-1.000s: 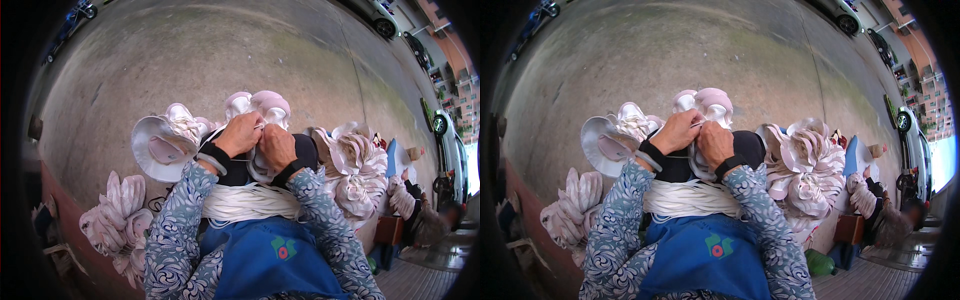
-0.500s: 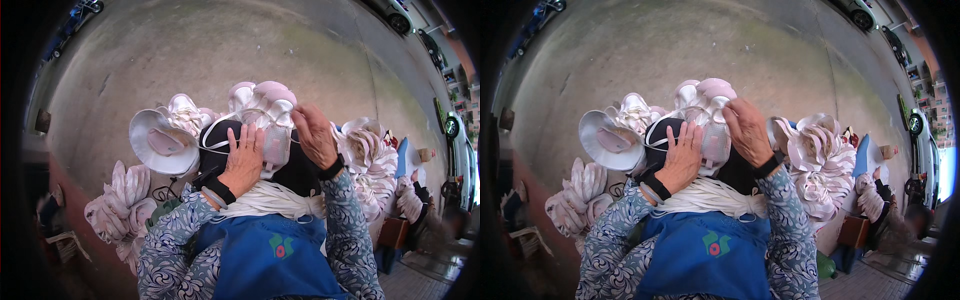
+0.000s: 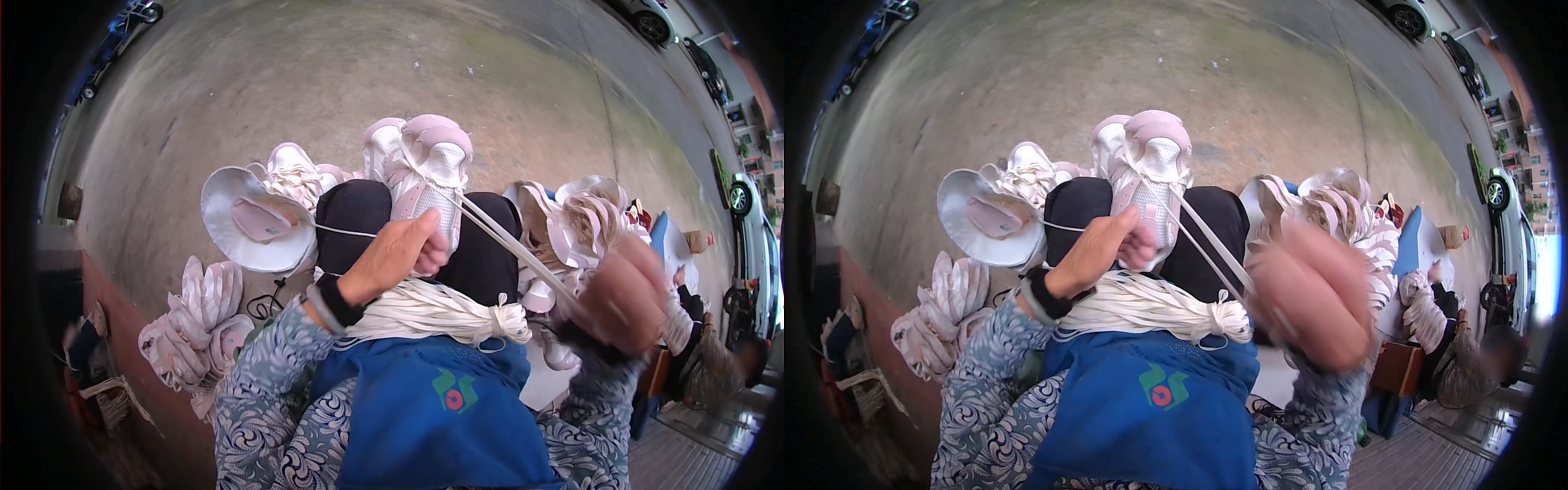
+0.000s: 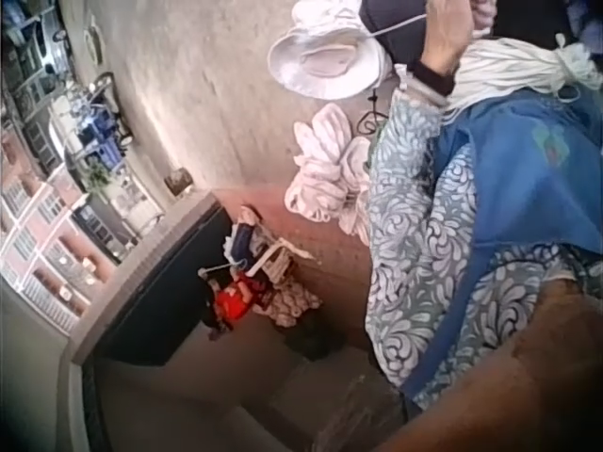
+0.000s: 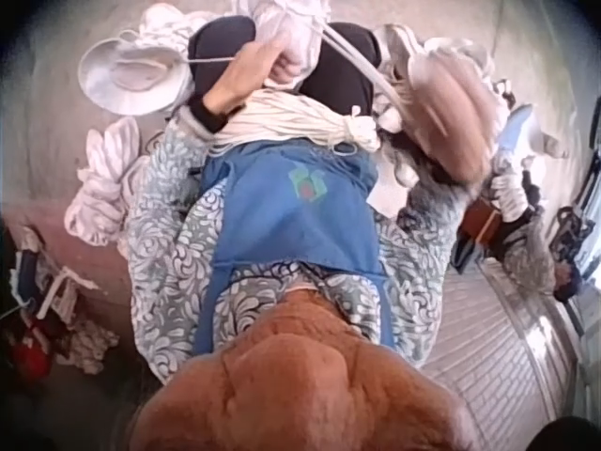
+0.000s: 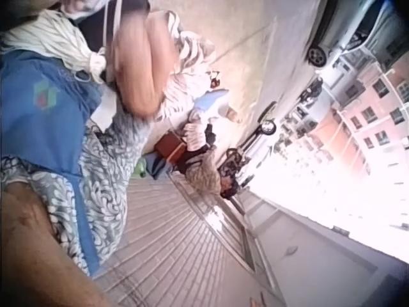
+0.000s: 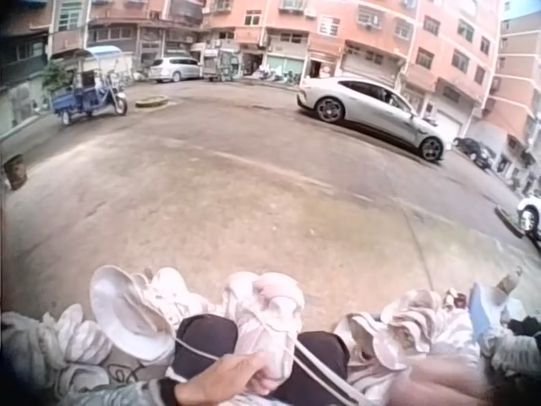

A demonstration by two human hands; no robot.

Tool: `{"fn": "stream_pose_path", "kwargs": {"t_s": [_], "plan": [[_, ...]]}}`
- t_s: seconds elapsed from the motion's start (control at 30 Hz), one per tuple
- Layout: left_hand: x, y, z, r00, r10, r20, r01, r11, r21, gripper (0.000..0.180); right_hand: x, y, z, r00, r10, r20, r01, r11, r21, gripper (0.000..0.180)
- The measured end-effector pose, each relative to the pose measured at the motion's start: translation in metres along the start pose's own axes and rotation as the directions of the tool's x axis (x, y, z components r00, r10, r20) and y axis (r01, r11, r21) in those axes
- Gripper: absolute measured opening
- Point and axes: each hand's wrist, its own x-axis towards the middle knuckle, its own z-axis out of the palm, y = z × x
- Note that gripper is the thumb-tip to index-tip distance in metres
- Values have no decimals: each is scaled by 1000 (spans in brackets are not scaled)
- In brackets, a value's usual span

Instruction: Lacing multiple pairs of pink and white sneakers outdoors.

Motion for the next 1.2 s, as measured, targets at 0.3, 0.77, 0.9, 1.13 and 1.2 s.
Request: {"fn": "stream_pose_path", "kwargs": {"t_s": [0.3, 0.77, 0.9, 1.13, 1.2], "plan": [[63, -4, 31, 998, -7, -55, -36, 672, -740, 29, -80, 9, -34, 668, -596, 445, 208, 724, 658, 24], [-16, -21, 87, 790, 267, 552, -548, 713, 438, 17, 105, 146, 25, 898, 438, -48, -367, 803, 470, 19], [-26, -16, 58, 909, 40, 414, -232, 874, 426, 15, 98, 147, 13, 950, 312, -31, -246, 805, 540, 16], [45, 6, -20, 769, 570, -290, -58, 514, 856, 17, 107, 157, 25, 943, 329, -50, -283, 871, 403, 18], [57, 5, -24, 753, 623, -213, -89, 417, 905, 17, 108, 161, 22, 939, 342, -33, -312, 888, 338, 18]]}}
